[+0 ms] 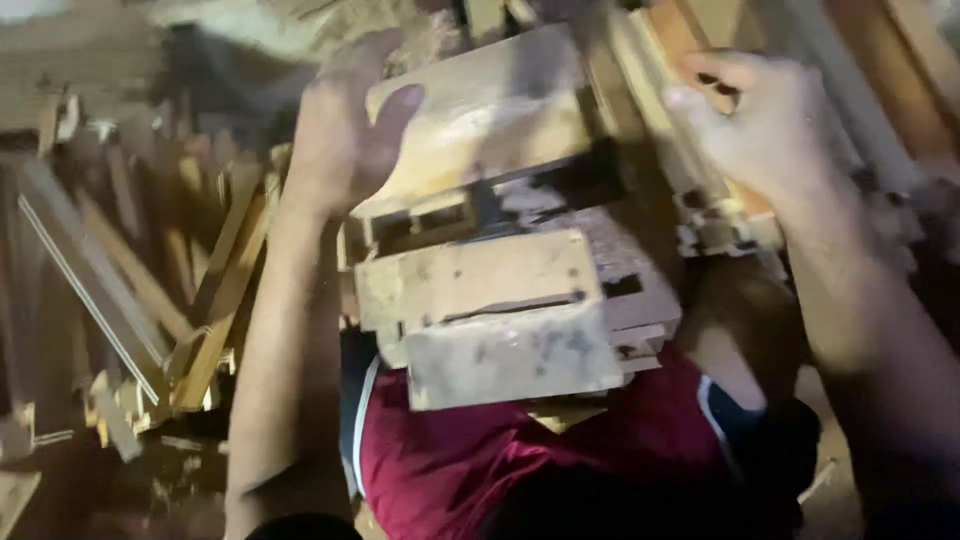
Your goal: The person places narrow wooden strips on a drill press table and drills a series of holes along each strip, repositioning the strip between holes. They set finished strips aside, pick up new strips from a pile of scrap wood, and continue drilling holes along their lengths.
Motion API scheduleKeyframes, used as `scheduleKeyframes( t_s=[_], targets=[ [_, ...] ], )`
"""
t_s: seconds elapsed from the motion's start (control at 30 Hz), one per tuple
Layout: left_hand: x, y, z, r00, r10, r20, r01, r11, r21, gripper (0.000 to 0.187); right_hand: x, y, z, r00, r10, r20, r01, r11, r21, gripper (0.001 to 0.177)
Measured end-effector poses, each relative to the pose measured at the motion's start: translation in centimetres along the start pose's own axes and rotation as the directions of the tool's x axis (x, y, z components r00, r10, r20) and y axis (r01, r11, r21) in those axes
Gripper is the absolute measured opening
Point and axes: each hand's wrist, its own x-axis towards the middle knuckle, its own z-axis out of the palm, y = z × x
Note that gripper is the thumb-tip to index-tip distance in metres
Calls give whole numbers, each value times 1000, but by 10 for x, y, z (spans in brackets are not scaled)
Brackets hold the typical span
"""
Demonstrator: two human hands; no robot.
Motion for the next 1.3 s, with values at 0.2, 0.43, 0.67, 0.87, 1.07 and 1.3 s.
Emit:
scheduleKeyframes(
  t_s=[0.2,0.43,0.67,0.87,1.07,1.3],
  targets=[
    [-143,-69,-17,869,-417,-267,412,908,-77,44,53,-121,63,908,-182,376,123,977,177,36],
    [-259,-132,42,735,-618,-279,660,747,84,19,85,-209,130,672,-227,705,157,974,164,45],
    [-284,-163,98,689,-688,-228,672,489,556,72,95,-256,175,517,-281,809,337,935,110,49],
    [-264,-134,54,519,-847,-114,849,494,190,38,93,-272,192,490,-270,829,354,931,94,51],
    [-272,-116,3,584,-808,76,781,534,-323,38,98,-255,202,509,-418,753,474,866,160,52],
    [-225,-99,-16,794,-502,343,590,505,-630,28,106,-218,177,340,-843,417,906,412,92,72]
  ],
)
